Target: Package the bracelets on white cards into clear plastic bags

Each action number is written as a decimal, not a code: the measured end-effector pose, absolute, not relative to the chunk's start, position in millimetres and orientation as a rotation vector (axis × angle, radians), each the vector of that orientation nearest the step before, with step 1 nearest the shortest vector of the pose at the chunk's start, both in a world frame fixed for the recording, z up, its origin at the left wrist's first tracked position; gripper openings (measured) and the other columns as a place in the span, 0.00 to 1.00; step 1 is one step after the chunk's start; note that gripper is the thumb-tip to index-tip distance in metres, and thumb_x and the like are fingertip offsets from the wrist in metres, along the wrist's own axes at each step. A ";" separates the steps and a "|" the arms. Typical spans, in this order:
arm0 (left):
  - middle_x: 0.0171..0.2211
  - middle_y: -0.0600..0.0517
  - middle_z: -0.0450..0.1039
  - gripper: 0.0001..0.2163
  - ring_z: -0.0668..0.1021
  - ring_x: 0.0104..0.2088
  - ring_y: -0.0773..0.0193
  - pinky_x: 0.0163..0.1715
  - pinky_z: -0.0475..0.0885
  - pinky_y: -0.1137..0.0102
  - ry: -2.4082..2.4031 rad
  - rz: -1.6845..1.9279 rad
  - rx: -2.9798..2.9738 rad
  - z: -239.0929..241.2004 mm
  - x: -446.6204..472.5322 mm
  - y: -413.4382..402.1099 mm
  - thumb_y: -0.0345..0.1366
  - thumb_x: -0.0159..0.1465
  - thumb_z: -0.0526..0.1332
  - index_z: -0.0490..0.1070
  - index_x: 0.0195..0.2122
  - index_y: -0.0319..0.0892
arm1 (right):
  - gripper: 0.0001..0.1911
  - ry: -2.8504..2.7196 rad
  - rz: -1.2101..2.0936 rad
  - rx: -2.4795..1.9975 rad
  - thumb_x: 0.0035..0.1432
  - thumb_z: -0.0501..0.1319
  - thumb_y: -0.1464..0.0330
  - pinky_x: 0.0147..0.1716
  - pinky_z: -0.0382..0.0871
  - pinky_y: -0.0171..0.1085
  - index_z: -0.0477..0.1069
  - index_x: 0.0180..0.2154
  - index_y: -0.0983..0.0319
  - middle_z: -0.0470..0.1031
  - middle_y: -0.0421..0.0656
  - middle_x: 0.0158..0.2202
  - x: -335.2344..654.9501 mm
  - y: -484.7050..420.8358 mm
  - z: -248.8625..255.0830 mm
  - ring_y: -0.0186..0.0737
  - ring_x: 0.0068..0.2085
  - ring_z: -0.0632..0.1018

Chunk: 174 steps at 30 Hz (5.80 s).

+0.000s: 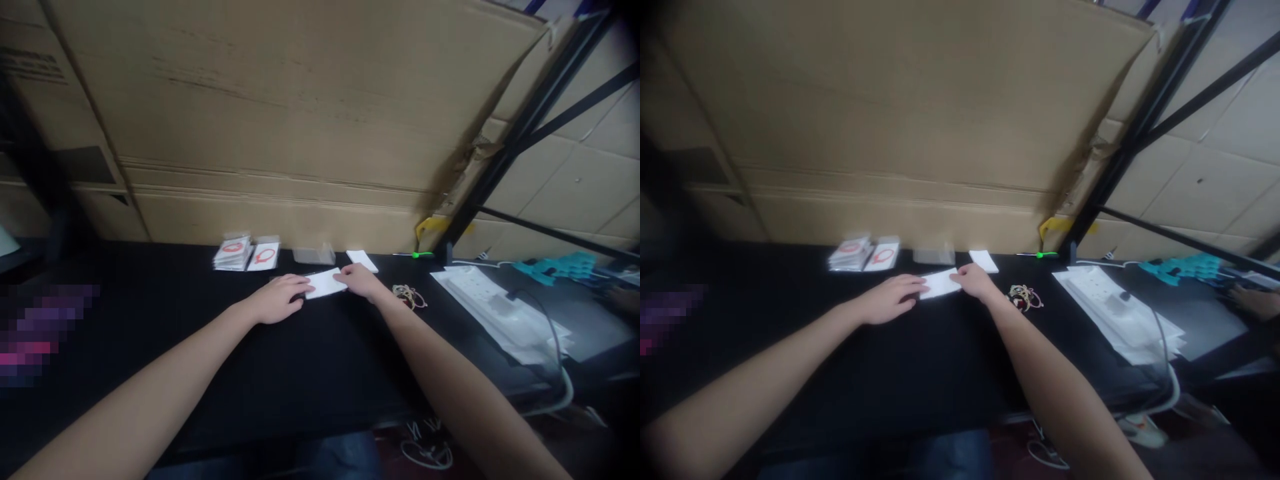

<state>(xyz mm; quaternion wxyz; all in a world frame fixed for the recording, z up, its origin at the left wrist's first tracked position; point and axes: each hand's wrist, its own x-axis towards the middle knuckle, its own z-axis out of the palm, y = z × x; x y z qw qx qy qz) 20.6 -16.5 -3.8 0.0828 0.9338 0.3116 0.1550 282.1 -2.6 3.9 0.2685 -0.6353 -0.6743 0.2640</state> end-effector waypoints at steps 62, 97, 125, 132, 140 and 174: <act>0.53 0.45 0.64 0.34 0.66 0.52 0.47 0.52 0.61 0.54 1.186 0.691 2.816 -2.4 35.2 -22.4 0.52 0.58 0.59 0.52 0.63 0.46 | 0.03 -1.734 0.854 -2.216 0.42 0.65 0.73 0.24 0.68 0.34 0.77 0.25 0.62 0.78 0.46 0.25 436.0 -9.0 26.4 0.38 0.24 0.76; 0.52 0.44 0.64 0.35 0.67 0.51 0.48 0.51 0.62 0.55 1.211 0.664 2.784 -1.6 31.7 -21.5 0.53 0.56 0.59 0.55 0.62 0.45 | 0.07 -2.480 0.776 -1.452 0.43 0.68 0.65 0.21 0.60 0.32 0.74 0.26 0.60 0.72 0.37 0.21 282.4 -32.5 35.7 0.32 0.23 0.70; 0.50 0.46 0.66 0.32 0.68 0.49 0.51 0.50 0.63 0.57 1.050 0.713 2.876 8.6 42.0 -32.6 0.47 0.55 0.63 0.56 0.60 0.46 | 0.10 -1.600 1.300 -1.172 0.50 0.66 0.69 0.32 0.74 0.37 0.69 0.35 0.62 0.77 0.43 0.28 248.5 -32.1 26.1 0.36 0.28 0.78; 0.58 0.43 0.61 0.35 0.65 0.57 0.50 0.55 0.61 0.55 1.195 1.279 2.327 3.7 36.7 -21.9 0.47 0.56 0.63 0.51 0.62 0.44 | 0.14 -1.530 0.883 -0.817 0.53 0.65 0.64 0.43 0.71 0.40 0.69 0.42 0.58 0.75 0.44 0.43 266.2 -28.1 41.5 0.39 0.44 0.76; 0.59 0.42 0.59 0.36 0.64 0.59 0.50 0.56 0.61 0.55 1.214 1.597 2.093 8.9 39.2 -25.4 0.43 0.54 0.67 0.52 0.61 0.45 | 0.14 -1.813 0.461 -1.083 0.53 0.63 0.57 0.28 0.67 0.36 0.73 0.35 0.62 0.73 0.42 0.29 254.8 -40.3 40.1 0.35 0.27 0.71; 0.36 0.50 0.77 0.12 0.78 0.35 0.63 0.37 0.73 0.67 0.833 1.116 1.714 13.8 32.2 -23.5 0.33 0.56 0.64 0.73 0.42 0.42 | 0.15 -1.911 0.849 -1.070 0.57 0.60 0.57 0.23 0.63 0.34 0.67 0.26 0.62 0.69 0.39 0.21 237.9 -37.2 16.8 0.32 0.23 0.69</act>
